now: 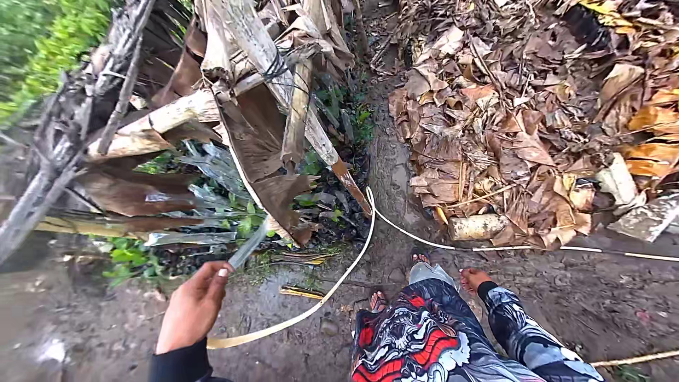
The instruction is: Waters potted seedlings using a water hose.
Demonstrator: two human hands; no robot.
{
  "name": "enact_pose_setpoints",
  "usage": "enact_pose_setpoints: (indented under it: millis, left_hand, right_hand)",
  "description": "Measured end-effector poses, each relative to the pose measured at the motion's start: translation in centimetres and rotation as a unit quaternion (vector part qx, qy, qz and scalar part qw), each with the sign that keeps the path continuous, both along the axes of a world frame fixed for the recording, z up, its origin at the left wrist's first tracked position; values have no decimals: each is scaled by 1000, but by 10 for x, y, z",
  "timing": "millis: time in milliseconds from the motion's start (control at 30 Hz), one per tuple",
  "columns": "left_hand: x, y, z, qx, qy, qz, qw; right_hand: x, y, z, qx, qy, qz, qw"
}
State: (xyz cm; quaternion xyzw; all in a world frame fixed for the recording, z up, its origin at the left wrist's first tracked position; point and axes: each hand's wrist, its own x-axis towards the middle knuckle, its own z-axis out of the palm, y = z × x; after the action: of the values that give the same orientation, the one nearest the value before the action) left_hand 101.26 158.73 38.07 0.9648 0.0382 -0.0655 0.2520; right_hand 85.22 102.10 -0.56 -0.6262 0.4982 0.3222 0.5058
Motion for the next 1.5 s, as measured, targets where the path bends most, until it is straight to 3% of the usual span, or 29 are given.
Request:
enact_pose_setpoints:
  millis: [167,533,1033,1500]
  left_hand:
    - [-6,-44,25,-59,-46,1,997]
    - [15,-117,41,-9,-69,-35,997]
    - [5,-135,38,-71,-88,15,993]
    - [28,-119,26,-139,-82,22,987]
  right_hand:
    - [21,-17,11,20,6,21,1000]
    - [58,-80,23,15,-14,31,999]
    - [48,-92,11,25,7,30,999]
    - [43,-108,14,19,11,1,1000]
